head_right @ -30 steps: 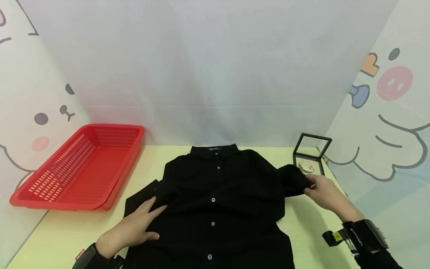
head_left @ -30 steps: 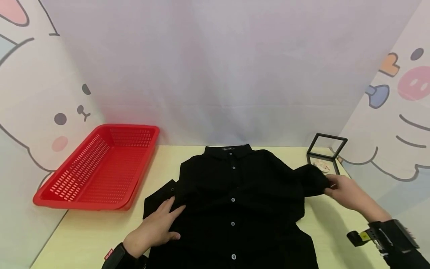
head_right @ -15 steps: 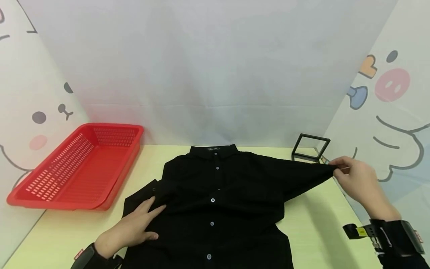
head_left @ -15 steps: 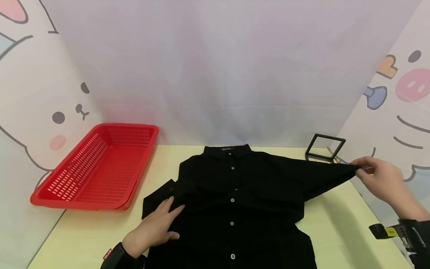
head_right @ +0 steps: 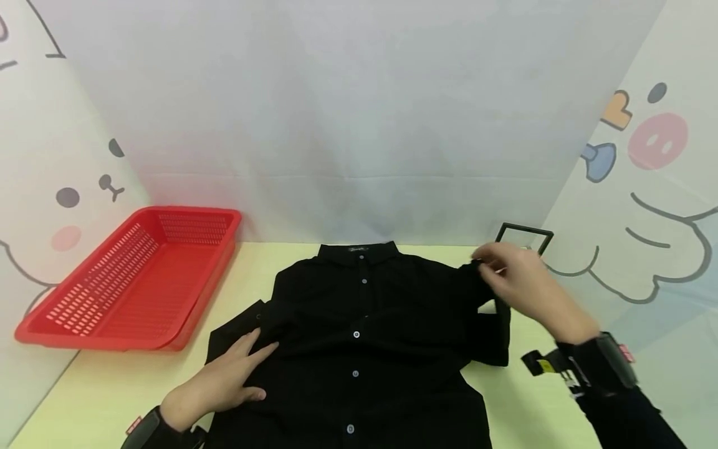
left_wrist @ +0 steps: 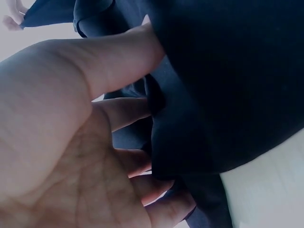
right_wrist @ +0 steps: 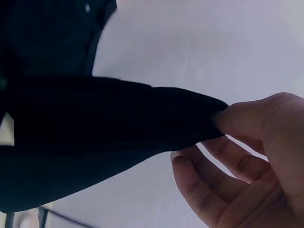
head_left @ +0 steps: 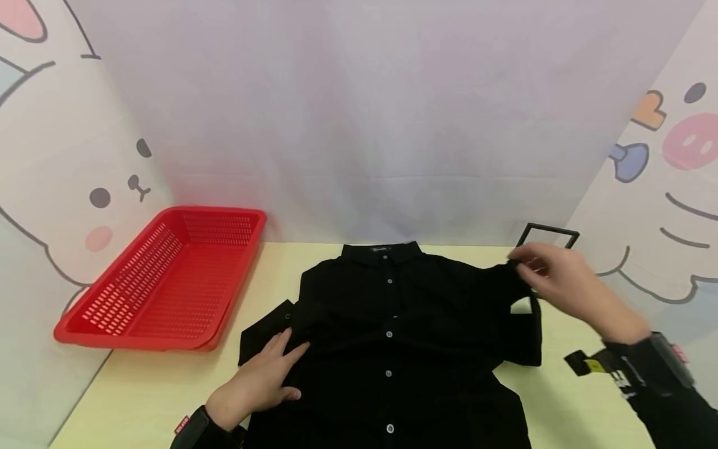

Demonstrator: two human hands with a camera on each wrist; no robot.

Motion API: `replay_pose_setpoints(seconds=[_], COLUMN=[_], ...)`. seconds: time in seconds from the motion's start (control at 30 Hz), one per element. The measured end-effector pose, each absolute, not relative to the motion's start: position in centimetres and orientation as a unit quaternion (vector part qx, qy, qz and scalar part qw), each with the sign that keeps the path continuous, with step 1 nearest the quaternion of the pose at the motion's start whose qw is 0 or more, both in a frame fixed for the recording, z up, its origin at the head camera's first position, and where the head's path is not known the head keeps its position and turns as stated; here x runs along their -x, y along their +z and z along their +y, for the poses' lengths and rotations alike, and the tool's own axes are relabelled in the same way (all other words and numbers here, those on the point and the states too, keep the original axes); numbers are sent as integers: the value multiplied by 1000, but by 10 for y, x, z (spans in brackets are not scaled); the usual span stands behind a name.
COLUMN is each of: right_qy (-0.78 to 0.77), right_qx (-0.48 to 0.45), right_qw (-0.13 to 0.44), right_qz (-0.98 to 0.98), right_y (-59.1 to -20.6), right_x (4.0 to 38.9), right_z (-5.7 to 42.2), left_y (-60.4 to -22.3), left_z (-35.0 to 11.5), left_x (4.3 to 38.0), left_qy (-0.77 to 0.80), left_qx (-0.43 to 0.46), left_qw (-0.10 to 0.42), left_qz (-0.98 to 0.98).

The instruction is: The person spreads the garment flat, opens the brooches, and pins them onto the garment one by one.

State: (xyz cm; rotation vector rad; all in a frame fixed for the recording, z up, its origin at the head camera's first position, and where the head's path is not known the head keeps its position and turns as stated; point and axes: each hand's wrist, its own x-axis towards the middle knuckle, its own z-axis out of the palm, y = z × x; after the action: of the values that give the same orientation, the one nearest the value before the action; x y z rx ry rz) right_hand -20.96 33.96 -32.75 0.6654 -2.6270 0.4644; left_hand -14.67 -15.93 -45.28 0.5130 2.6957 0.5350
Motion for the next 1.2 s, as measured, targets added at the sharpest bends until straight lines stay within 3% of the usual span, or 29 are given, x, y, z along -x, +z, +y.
replay_pose_setpoints(seconds=[0.2, 0.37, 0.67, 1.07, 1.2], right_qy=[194, 209, 171, 190, 225], right_qx=[-287, -300, -227, -135, -115], right_qw=[56, -45, -32, -137, -147], right_qz=[-936, -930, -958, -963, -956], right_y=[-350, -367, -372, -413, -436], right_x=[223, 228, 220, 208, 211], right_z=[292, 288, 359, 437, 450], left_y=[-454, -455, -455, -455, -455], left_z=[-160, -159, -158, -156, -156], left_x=[146, 145, 144, 145, 144], left_qy=[189, 194, 187, 187, 186], left_qx=[-180, -183, -179, -170, -175], left_qw=[166, 162, 161, 167, 160], left_qz=[951, 950, 952, 953, 953])
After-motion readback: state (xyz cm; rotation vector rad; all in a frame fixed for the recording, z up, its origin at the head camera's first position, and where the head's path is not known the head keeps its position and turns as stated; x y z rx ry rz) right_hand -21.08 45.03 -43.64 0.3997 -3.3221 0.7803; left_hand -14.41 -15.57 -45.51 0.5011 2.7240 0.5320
